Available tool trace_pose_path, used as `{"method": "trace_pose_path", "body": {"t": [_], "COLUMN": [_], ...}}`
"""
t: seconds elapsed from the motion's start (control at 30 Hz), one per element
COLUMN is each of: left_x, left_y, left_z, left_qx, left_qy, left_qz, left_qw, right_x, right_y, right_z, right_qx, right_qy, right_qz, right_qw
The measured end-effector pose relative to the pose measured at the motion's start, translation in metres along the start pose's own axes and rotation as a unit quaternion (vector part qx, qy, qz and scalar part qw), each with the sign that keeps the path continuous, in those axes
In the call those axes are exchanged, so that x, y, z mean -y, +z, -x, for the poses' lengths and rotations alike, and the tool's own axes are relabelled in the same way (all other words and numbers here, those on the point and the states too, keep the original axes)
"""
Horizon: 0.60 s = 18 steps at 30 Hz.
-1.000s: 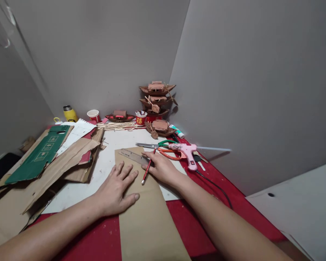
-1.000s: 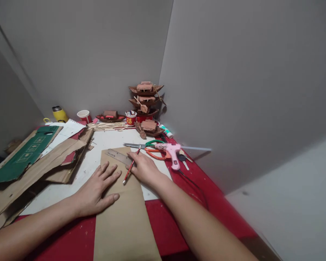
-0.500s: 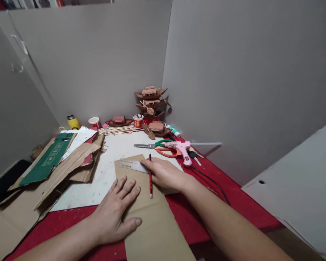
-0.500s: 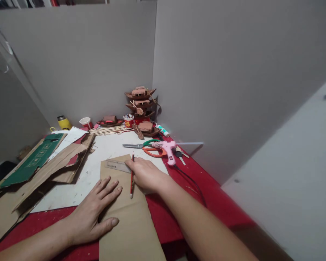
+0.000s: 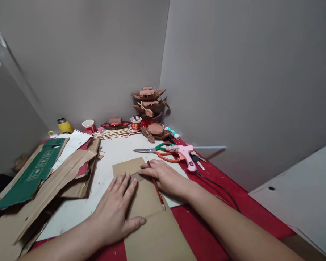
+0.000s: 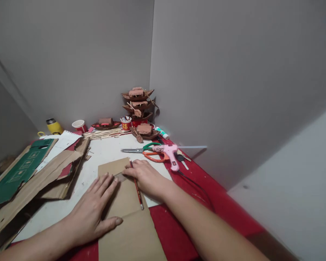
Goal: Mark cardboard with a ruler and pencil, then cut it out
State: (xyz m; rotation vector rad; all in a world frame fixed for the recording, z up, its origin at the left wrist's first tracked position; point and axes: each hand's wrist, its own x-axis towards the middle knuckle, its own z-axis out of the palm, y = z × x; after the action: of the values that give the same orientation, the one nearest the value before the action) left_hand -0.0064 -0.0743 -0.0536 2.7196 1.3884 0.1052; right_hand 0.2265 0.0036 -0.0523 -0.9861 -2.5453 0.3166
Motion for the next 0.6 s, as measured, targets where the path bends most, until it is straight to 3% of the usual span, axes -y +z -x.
{"method": "trace_pose_path", "body": {"t": [0.07, 0.2, 0.37, 0.6], "left_x": [0.007, 0.014, 0.019, 0.004], "left_y": [0.001, 0.01, 0.011, 0.004], "left_z": [-0.006, -0.008, -0.009, 0.0], "left_qx": [0.021, 0.007, -0.001, -0.022], "left_qy": [0.002, 0.018, 0.023, 0.016], "left_qz": [0.01, 0.023, 0.015, -0.028], "left_qw": [1.0, 1.0, 1.0, 0.999], "right_x": [-0.006, -0.019, -0.026, -0.029], "right_y": [0.0, -0.002, -0.001, -0.004], "right_z": [0.001, 0.004, 0.005, 0.006], "right_qx": [-0.013, -0.041, -0.029, -0.018], "right_qy": [0.028, 0.083, 0.095, 0.098], "right_qz": [-0.018, -0.034, -0.005, 0.001], "right_qw": [0.999, 0.995, 0.995, 0.995]}}
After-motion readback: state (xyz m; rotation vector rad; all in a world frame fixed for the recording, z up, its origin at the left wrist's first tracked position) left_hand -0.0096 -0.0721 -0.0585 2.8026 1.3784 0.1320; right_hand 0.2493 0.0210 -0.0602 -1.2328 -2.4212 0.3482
